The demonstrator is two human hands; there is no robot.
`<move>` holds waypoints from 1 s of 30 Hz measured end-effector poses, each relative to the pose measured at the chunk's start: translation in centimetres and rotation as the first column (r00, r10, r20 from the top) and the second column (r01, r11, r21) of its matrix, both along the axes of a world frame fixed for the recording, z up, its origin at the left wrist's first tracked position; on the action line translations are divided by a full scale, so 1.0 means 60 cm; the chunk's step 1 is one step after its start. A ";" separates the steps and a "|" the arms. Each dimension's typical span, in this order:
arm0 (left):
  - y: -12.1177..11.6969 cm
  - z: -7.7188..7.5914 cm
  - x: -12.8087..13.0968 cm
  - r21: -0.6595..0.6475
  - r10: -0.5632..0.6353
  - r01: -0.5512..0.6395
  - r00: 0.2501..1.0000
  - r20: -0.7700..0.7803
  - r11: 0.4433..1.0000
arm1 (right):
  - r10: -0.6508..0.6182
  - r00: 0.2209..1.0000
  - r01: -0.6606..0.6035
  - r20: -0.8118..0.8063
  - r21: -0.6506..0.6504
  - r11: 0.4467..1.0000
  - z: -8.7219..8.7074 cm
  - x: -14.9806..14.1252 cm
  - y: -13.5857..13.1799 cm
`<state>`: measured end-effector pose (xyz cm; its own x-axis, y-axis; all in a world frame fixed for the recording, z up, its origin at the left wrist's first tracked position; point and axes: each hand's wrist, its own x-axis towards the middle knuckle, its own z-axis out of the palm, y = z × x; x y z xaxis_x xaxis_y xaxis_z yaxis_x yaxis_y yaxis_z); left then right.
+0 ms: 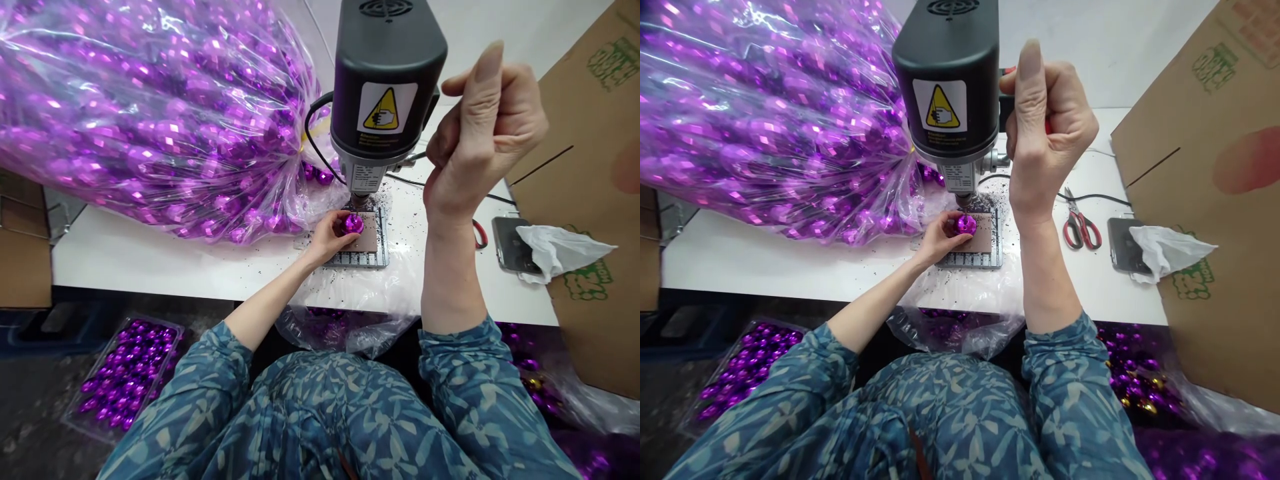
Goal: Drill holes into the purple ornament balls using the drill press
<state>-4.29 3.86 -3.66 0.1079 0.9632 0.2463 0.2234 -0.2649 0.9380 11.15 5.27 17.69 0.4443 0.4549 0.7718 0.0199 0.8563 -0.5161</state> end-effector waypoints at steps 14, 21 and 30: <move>-0.009 -0.023 0.013 0.104 -0.043 0.042 0.999 0.014 0.994 | 0.001 0.999 0.000 0.042 -0.040 0.999 -0.010 0.007 -0.013; -0.007 -0.020 0.019 0.042 -0.018 0.017 0.999 0.028 0.999 | -0.098 0.994 0.102 0.056 -0.066 0.993 -0.026 0.001 -0.035; -0.007 -0.014 0.017 0.039 -0.026 0.025 0.999 0.026 0.999 | -0.088 0.996 0.087 -0.001 0.040 0.995 -0.061 0.004 -0.038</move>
<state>-3.24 3.44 -4.49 0.1251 0.9499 0.2863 0.1916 -0.3063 0.9325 11.40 2.98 14.02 0.4803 0.3834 0.7889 0.0961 0.8710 -0.4819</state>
